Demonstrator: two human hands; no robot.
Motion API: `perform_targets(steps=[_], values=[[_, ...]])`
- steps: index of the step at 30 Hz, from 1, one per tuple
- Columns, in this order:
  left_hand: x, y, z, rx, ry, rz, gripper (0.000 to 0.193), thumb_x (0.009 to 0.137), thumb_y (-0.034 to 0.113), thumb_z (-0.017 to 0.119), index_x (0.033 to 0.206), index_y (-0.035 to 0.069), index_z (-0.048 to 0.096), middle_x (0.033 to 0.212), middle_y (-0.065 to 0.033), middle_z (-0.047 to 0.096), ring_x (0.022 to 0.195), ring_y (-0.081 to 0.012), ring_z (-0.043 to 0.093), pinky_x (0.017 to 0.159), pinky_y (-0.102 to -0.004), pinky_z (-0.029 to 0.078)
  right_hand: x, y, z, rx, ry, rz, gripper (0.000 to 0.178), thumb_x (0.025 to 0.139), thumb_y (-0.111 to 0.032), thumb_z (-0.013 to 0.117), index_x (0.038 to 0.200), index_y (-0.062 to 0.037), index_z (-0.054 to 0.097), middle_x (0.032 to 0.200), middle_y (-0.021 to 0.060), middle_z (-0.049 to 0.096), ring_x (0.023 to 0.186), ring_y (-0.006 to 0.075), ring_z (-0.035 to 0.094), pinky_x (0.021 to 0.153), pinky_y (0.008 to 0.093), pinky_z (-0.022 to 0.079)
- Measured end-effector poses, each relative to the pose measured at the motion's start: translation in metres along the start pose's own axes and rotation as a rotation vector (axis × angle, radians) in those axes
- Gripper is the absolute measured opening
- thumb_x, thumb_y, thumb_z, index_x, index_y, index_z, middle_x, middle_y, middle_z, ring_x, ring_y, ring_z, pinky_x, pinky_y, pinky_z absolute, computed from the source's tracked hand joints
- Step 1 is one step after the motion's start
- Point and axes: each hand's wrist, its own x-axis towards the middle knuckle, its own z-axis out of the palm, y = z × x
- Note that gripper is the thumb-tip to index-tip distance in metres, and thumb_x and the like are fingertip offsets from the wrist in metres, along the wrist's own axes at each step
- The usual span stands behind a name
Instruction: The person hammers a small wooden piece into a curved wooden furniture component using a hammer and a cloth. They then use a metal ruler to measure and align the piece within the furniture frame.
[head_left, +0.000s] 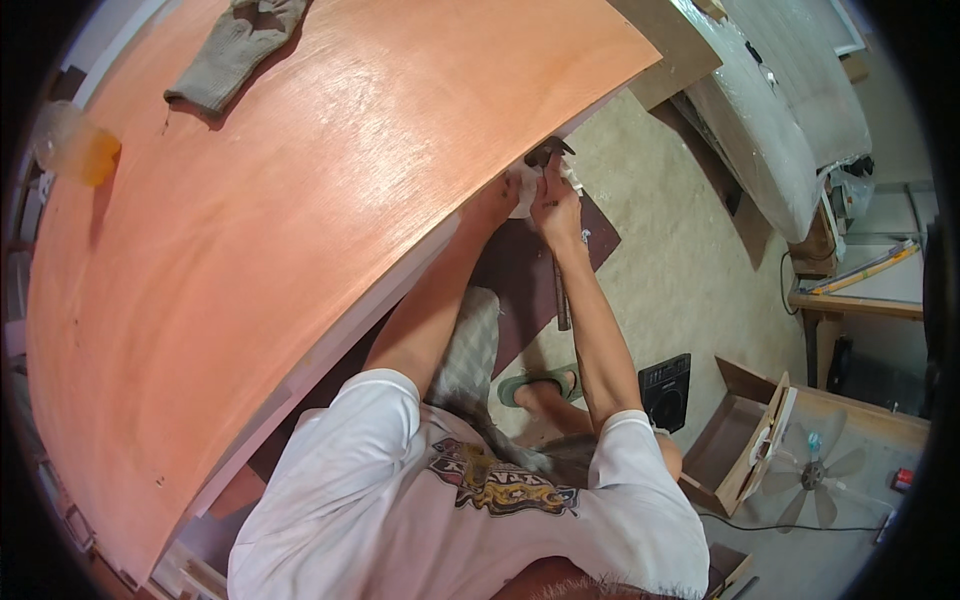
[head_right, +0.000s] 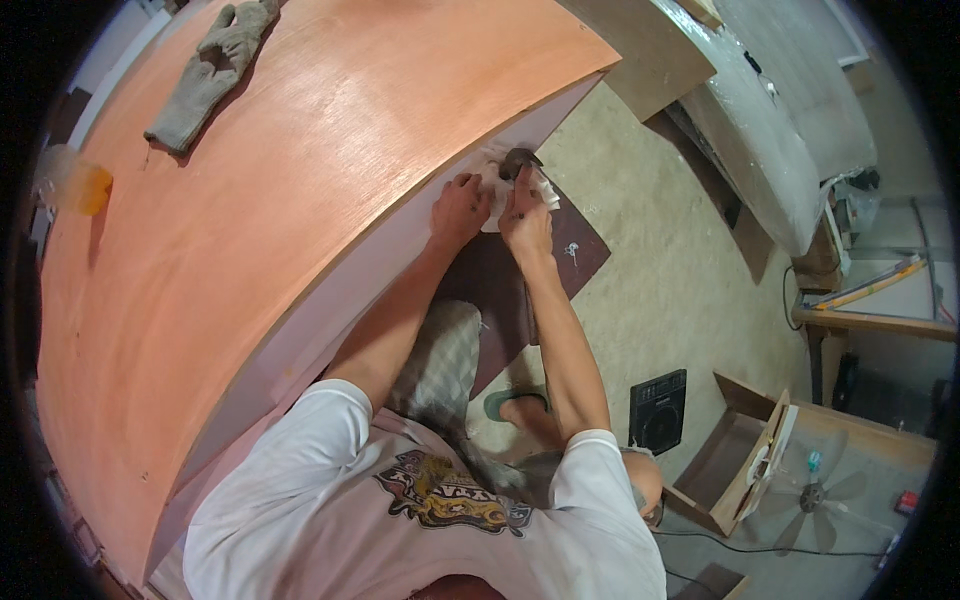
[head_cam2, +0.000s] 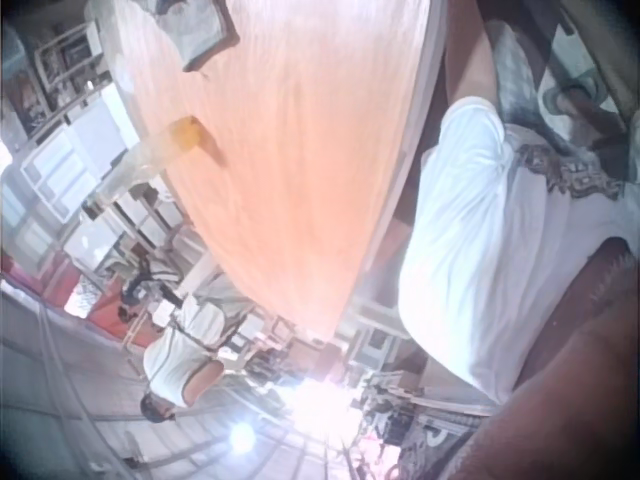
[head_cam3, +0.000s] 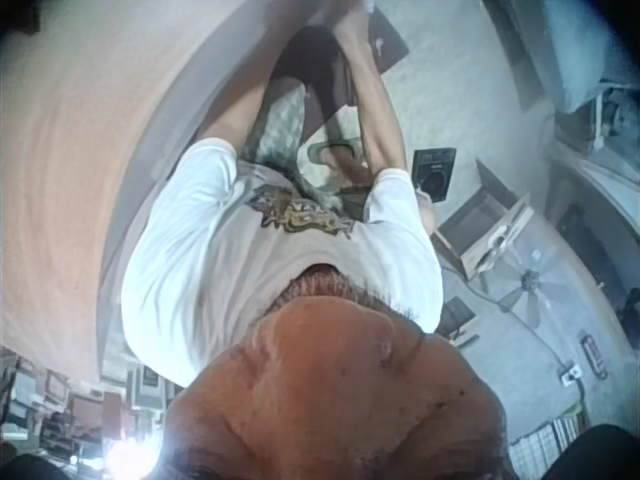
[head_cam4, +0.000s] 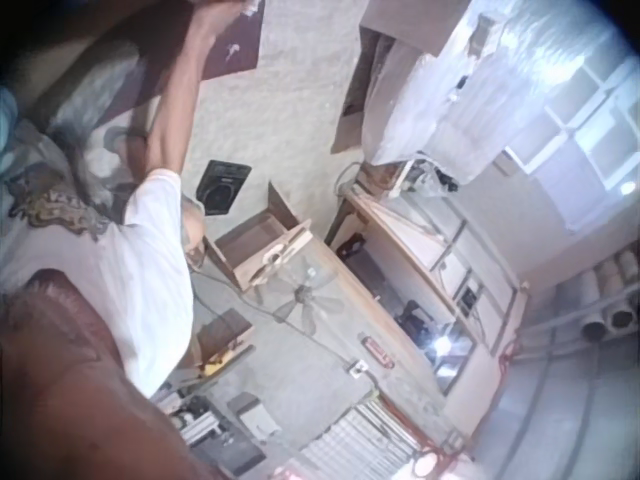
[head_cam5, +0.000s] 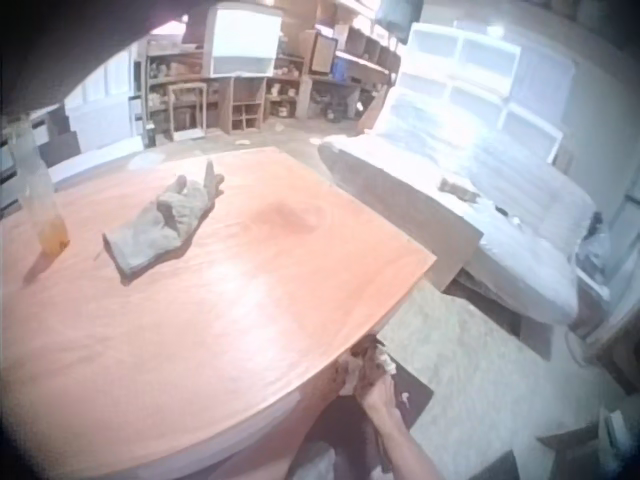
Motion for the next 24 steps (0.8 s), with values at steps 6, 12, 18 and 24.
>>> perform_targets(steps=[6,12,18,24], values=[[0.001,-0.007,0.001,-0.029,0.125,0.051,0.045,0.096,0.036,0.061,0.129,0.005,0.065,0.133,-0.0178,0.063,0.119,-0.0385,0.062,0.096,-0.0509,0.053,0.006,-0.030,-0.015,-0.036,0.001,-0.044,0.060,0.099,-0.015,0.058,0.155,-0.0031,0.040,0.108,0.0329,0.068,0.096,0.0516,0.068,0.081,0.0550,0.055],[-0.001,-0.007,0.000,-0.096,0.211,0.001,0.053,0.094,0.041,0.063,0.131,0.003,0.064,0.131,-0.0206,0.064,0.117,-0.0413,0.063,0.096,-0.0493,0.053,0.016,-0.008,-0.005,-0.040,-0.087,-0.059,0.058,0.098,-0.012,0.058,0.154,-0.0043,0.043,0.105,0.0337,0.068,0.096,0.0501,0.068,0.081,0.0547,0.055],[0.010,0.014,-0.025,-0.148,0.024,-0.202,0.052,0.089,0.041,0.065,0.125,0.003,0.069,0.122,-0.0241,0.070,0.117,-0.0416,0.065,0.097,-0.0431,0.052,0.001,0.023,0.010,0.064,0.100,-0.171,0.056,0.099,-0.015,0.058,0.153,-0.0050,0.045,0.101,0.0330,0.068,0.093,0.0514,0.068,0.078,0.0541,0.055],[0.068,-0.102,0.062,-0.323,0.403,-0.265,0.046,0.083,0.033,0.077,0.118,0.003,0.072,0.116,-0.0183,0.072,0.111,-0.0290,0.068,0.096,-0.0371,0.051,0.017,-0.029,-0.008,0.043,-0.011,-0.138,0.054,0.097,-0.004,0.059,0.149,0.0040,0.047,0.092,0.0326,0.068,0.084,0.0481,0.069,0.069,0.0484,0.055]])
